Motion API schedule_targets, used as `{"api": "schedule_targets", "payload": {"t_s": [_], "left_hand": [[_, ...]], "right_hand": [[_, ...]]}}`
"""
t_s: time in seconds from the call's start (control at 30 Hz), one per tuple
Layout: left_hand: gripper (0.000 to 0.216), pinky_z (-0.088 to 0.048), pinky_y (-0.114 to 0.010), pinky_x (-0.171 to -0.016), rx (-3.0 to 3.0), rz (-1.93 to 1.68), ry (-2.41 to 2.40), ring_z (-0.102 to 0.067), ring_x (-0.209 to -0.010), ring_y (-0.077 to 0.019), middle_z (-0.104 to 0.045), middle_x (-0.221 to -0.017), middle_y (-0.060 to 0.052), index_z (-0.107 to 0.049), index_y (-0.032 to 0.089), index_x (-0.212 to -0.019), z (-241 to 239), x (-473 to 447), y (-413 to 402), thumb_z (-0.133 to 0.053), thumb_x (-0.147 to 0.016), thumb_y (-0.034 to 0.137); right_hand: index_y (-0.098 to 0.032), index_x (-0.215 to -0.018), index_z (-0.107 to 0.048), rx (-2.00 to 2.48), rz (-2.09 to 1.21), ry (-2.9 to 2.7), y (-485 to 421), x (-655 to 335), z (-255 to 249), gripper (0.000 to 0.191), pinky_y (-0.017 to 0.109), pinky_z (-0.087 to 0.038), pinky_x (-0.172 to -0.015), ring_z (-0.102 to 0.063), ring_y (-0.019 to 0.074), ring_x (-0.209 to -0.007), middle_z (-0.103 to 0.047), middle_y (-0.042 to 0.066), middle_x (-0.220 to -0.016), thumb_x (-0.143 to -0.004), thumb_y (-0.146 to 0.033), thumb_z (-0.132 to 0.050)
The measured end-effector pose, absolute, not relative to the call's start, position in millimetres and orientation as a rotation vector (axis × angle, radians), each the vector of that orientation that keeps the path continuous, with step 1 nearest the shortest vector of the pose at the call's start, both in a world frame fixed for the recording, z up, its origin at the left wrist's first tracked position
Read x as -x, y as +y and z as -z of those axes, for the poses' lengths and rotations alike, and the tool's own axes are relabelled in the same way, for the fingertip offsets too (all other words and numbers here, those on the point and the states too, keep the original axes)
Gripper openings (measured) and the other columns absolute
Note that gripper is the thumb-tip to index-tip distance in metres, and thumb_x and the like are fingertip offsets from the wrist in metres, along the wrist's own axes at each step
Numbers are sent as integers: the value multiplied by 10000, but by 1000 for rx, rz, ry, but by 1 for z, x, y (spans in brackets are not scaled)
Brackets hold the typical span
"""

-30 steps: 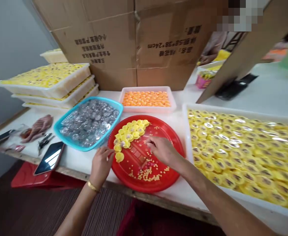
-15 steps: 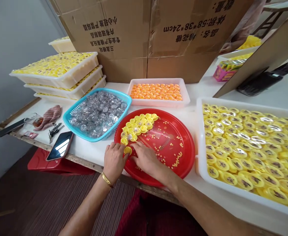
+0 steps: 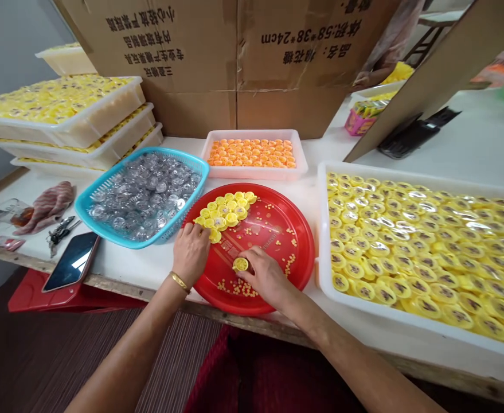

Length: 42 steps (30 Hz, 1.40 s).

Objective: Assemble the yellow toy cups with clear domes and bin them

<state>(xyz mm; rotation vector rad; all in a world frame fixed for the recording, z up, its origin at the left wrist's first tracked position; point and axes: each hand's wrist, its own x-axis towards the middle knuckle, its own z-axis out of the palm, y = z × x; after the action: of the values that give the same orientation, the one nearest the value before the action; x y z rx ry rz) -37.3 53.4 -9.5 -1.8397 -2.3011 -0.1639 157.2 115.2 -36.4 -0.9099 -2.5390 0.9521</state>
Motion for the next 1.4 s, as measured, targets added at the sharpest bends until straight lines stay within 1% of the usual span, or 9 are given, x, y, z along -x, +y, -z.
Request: {"api": "schedule_targets", "payload": {"t_s": [0.17,0.3,0.43,0.57,0.67,0.83,1.07,1.17,1.4], "left_hand": [[254,-402,-415,-752,1824,316,-2270,-553,-866,-287,-653,-837,-127,-682,182,-799,13,41,52,-453,-907,207],[186,-413,-389,-799,1736,738,-2386,-566,-839,-244,-660,-817,-93,-641,184,-774,4,33,44,-496,-878,237],[141,-439,-298,-671,1648,1744,-2846,-603,-737,-181,-675,-774,-52,-588,180,-732,-3,3,37,-571,-809,297],[250,-420,-224,-569,1259,2832,-3056,-624,-664,-140,-700,-781,-62,-592,144,-748,1,-22,37,-708,-720,363],[259,-445,-202,-587,1012,3205,-2949,-640,-676,-123,-709,-812,-62,-617,127,-775,6,-27,40,-760,-698,328],[232,-452,-183,-560,941,3335,-2906,-651,-668,-116,-709,-816,-60,-618,118,-781,10,-31,44,-765,-708,282],[283,-477,-194,-527,832,3332,-2827,-634,-616,-114,-678,-712,-39,-627,112,-779,8,-44,48,-762,-708,350],[268,-489,-187,-549,963,3269,-2795,-617,-608,-95,-664,-700,-19,-643,112,-779,9,-45,50,-801,-671,300],[286,-485,-157,-575,720,3598,-2627,-617,-669,-90,-667,-758,-34,-707,107,-973,6,-34,47,-765,-714,214]], "right_hand": [[-164,-964,-595,987,-868,-2538,114,-166,28,220,293,-498,-760,-605,189,-845,-564,45,-980,-804,-144,-745],[-164,-943,-580,1041,-721,-2554,115,-174,21,188,322,-510,-779,-597,222,-903,-568,70,-1000,-812,-167,-715],[-163,-948,-560,973,-674,-2421,117,-181,20,240,367,-475,-914,-560,261,-1059,-568,108,-1136,-771,-122,-718],[-177,-947,-565,1037,-981,-2219,117,-187,19,163,310,-513,-760,-628,192,-818,-638,37,-931,-810,-122,-634],[-185,-985,-581,1034,-1371,-2010,117,-193,18,176,272,-520,-666,-625,157,-719,-645,21,-928,-814,-201,-619],[-175,-1104,-581,911,-1780,-1719,117,-200,21,342,275,-536,-717,-630,171,-825,-653,42,-980,-796,-308,-643],[-177,-1076,-628,933,-1592,-1879,116,-201,19,273,294,-499,-818,-617,186,-938,-657,48,-1043,-816,-261,-633],[-190,-1075,-634,963,-1533,-1928,116,-200,16,271,300,-495,-845,-616,184,-948,-656,40,-1046,-805,-204,-637],[-200,-1098,-585,1034,-1598,-1888,120,-199,18,302,248,-546,-564,-632,164,-748,-599,61,-1104,-800,-216,-635]]}}
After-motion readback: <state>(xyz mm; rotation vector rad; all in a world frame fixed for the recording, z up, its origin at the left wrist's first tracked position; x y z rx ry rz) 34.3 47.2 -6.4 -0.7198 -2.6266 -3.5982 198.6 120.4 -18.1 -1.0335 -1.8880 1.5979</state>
